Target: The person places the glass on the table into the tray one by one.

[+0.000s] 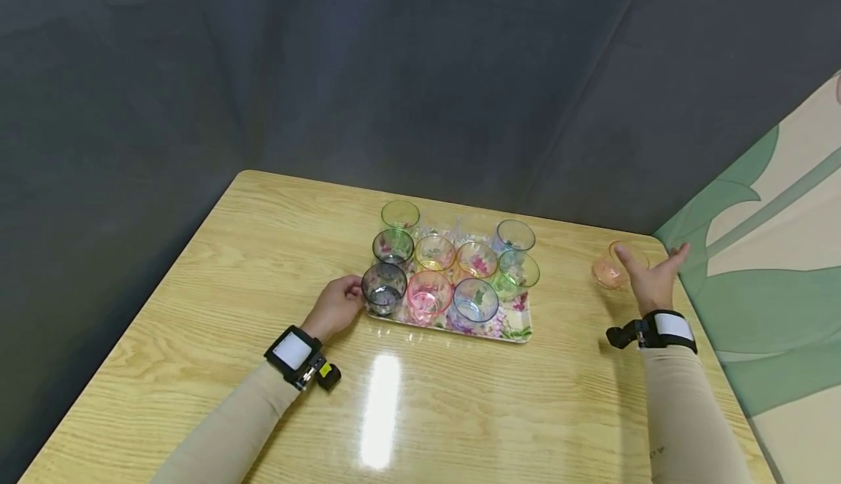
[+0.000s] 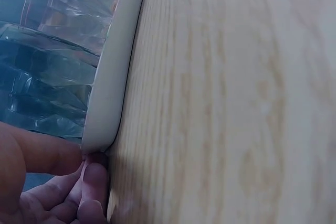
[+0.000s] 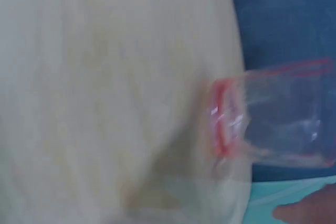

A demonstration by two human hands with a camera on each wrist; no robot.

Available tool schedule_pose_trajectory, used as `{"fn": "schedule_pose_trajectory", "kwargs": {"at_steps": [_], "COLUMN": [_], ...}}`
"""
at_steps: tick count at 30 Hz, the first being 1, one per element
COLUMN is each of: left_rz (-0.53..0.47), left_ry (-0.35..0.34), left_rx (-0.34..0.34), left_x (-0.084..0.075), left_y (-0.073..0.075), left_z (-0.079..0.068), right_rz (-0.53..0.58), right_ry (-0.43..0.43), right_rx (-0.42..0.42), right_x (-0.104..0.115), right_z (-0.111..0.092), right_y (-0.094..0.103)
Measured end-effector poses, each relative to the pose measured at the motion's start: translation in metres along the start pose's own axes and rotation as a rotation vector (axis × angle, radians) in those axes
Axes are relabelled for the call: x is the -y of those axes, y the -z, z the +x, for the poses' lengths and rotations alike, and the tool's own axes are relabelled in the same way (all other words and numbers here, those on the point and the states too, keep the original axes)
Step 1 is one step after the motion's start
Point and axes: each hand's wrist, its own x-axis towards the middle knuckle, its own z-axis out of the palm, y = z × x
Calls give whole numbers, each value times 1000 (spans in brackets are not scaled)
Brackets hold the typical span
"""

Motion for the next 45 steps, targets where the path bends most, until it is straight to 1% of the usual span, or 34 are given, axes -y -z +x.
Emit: {"fn": "schedule_pose_trajectory", "kwargs": {"at_steps": [2, 4, 7, 11, 14, 19, 22, 27, 35, 40, 45], "left_rz": [-1, -1, -4, -8, -9, -10, -9, -4, -9, -15, -24], "left_ry": [-1, 4, 9, 1, -1, 3, 4, 11, 21, 27, 31], "left_rx": [-1, -4, -7, -2, -2, 0, 2, 6, 10, 13, 17], "left_x": [-1, -2, -4, -4, -4, -4, -4, -3, -5, -4, -3], "left_y": [1, 2, 3, 3, 3, 2, 2, 2, 2, 2, 2], "left_z": [-1, -1, -2, -2, -2, -1, -1, 0, -2, -2, -1], "right_rz": [-47, -95, -152, -182, -212, -262, -292, -330, -331, -345, -341], "right_ry": [-46, -67, -86, -95, -75, -43, -31, -31, -52, -40, 7], "right_rx": [45, 90, 156, 197, 184, 121, 109, 114, 123, 122, 123], "right_x": [-8, -13, -18, -21, -21, -21, -21, -20, -18, -21, -17], "right_z": [0, 0, 1, 1, 0, -2, -3, -5, -7, -5, -4], "right_y": [1, 2, 1, 1, -1, -4, -5, -4, -2, -1, 0]}}
